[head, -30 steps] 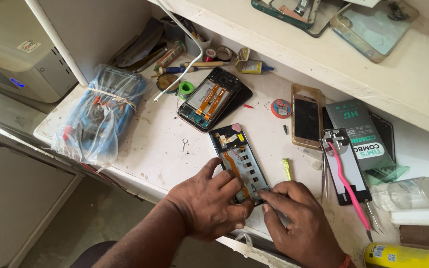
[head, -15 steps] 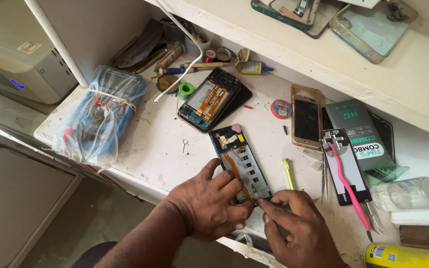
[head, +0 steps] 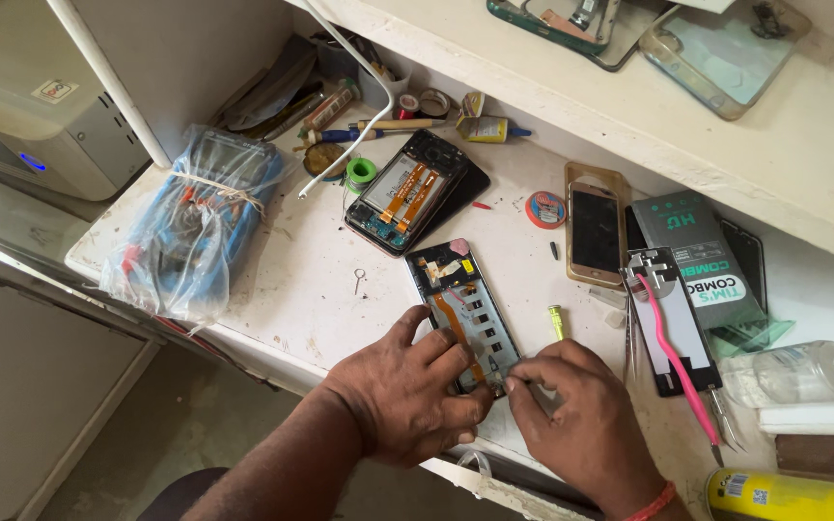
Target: The person uses a screwdriver and tweezers to adjust small components on a disassembled smartphone chassis. The hands repeatedly switch between tools to manipulate connectors and parts on the device's internal frame.
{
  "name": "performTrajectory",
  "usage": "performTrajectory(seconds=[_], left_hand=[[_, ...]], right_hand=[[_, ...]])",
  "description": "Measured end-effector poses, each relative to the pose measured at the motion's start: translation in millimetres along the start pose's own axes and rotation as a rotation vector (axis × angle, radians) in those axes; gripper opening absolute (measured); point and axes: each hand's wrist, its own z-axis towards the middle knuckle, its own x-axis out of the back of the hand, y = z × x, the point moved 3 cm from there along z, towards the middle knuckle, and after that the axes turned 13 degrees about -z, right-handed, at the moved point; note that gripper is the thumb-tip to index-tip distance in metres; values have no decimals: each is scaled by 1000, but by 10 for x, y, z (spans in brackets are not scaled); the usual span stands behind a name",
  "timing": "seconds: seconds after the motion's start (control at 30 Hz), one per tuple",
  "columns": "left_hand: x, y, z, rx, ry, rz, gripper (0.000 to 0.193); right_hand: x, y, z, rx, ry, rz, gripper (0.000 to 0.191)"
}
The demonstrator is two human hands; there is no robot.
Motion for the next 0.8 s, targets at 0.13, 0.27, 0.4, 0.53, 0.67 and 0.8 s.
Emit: performTrajectory(seconds=[0.13,0.27,0.4,0.53,0.67,0.8], left_hand=[[-9,-7,-9,5,1,-4,38],[-17,-7,-10,1,12,10,37],[-18,-6,-8,-3,12,17,36],[-12,5,2,14,-7,15,36],[-12,9,11,22,-38,7,37],[-1,13,-12,13,-9,2,39]], right_hand=[[18,-107,50,4,-19,-108,12],[-14,-132,98,59,-43,-237,7],[-54,-115,108,240,-10,-355,10],[-106,-49,116,376,-14,-405,11],[-79,62,95,429,-46,-285,11],[-57,124,43,457,-91,-202,9]])
